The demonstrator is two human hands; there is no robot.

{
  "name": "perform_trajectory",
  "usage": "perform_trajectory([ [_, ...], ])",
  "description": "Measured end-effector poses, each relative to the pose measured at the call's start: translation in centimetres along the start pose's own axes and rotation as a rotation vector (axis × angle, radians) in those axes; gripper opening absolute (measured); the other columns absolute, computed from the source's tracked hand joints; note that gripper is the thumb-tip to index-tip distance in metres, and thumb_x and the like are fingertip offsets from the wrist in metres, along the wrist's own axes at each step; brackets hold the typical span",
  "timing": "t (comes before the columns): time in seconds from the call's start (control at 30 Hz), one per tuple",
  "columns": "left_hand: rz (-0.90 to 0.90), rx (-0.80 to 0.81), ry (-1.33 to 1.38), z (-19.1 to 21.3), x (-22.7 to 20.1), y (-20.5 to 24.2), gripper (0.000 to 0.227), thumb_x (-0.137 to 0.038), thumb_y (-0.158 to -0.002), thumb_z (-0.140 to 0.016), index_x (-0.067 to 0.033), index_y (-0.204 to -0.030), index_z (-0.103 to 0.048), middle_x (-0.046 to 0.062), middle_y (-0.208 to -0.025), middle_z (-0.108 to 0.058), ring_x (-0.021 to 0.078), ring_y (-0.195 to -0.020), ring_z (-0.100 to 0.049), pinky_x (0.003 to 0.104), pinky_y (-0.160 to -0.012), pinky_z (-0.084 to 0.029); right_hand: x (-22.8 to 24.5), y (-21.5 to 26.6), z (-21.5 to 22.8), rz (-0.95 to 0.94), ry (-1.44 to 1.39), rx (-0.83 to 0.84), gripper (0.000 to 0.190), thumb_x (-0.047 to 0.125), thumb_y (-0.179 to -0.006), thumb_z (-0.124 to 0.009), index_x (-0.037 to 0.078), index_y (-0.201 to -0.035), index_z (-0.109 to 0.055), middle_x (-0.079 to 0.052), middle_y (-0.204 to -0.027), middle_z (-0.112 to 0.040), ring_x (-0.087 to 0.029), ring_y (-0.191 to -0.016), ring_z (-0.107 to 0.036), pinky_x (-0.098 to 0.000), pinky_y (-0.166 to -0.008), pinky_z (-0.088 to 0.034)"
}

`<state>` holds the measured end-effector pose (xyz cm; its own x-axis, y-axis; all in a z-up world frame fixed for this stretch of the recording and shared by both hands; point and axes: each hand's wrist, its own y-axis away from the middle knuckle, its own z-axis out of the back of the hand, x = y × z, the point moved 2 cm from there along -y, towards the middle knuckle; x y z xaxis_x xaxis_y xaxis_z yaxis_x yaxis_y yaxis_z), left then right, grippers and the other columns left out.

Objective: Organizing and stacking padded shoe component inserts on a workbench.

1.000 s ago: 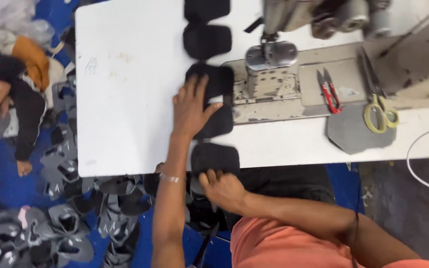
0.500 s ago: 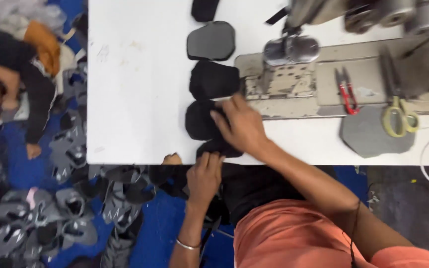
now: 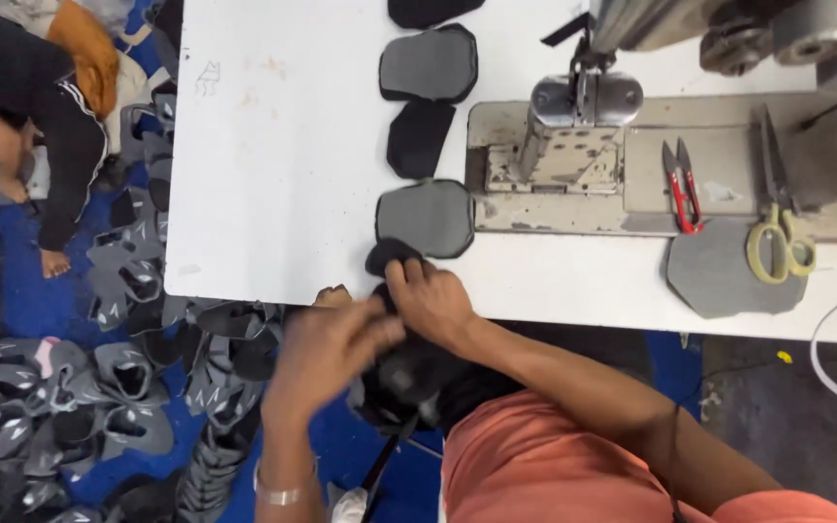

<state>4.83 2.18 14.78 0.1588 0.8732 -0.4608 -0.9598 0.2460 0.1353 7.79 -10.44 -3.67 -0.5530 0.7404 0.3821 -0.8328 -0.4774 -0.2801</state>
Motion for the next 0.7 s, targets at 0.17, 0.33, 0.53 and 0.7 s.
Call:
perform_trajectory([
  [0.17,-0.219,-0.398,-0.019,-1.8,0.0,-11.3,0.051,-0.042,-0.092,-0.076,-0.0024,-0.123,-0.066,0.016,-0.103,-0.064,0.0342,-0.091,-0.063,0.045,-0.078,-0.053,2.6,3.0,2.0,0.004,-0.072,0.023,0.025,0.021,-0.081,-0.068,0.006,-0.097,-0.058,-0.013,-0.082,-0.063,-0.031,-0.071,-0.069,-0.0407,-0.054,-0.055],
  [0.33,-0.336,-0.605,-0.354,-11.6,2.2,-14.7,0.051,-0.034,-0.094,-0.075,-0.0064,-0.135,-0.060,0.016,-0.127,-0.057,0.0365,-0.111,-0.056,0.050,-0.090,-0.049,1.2,4.3,7.4,0.072,-0.198,0.094,0.034,0.032,-0.089,-0.069,0.001,-0.102,-0.060,-0.018,-0.085,-0.063,-0.036,-0.072,-0.067,-0.0441,-0.057,-0.055],
  [0.53,-0.221,-0.405,-0.258,-15.1,4.0,-4.7,0.048,-0.023,-0.078,-0.073,-0.0018,-0.121,-0.068,0.014,-0.097,-0.058,0.0346,-0.083,-0.062,0.045,-0.056,-0.053,-3.1,-0.6,10.6,-0.197,-0.387,0.033,0.037,0.040,-0.103,-0.063,0.007,-0.119,-0.062,-0.017,-0.104,-0.065,-0.039,-0.093,-0.067,-0.0474,-0.080,-0.055],
  [0.7,-0.116,-0.391,-0.356,-14.4,1.2,1.9,0.030,-0.029,-0.096,-0.073,-0.0035,-0.112,-0.068,0.013,-0.088,-0.058,0.0311,-0.075,-0.066,0.038,-0.053,-0.053,-2.5,-7.7,7.6,-0.054,0.114,-0.312,0.083,0.064,-0.078,-0.064,-0.002,-0.129,-0.059,-0.024,-0.116,-0.059,-0.041,-0.108,-0.052,-0.0587,-0.086,-0.041],
])
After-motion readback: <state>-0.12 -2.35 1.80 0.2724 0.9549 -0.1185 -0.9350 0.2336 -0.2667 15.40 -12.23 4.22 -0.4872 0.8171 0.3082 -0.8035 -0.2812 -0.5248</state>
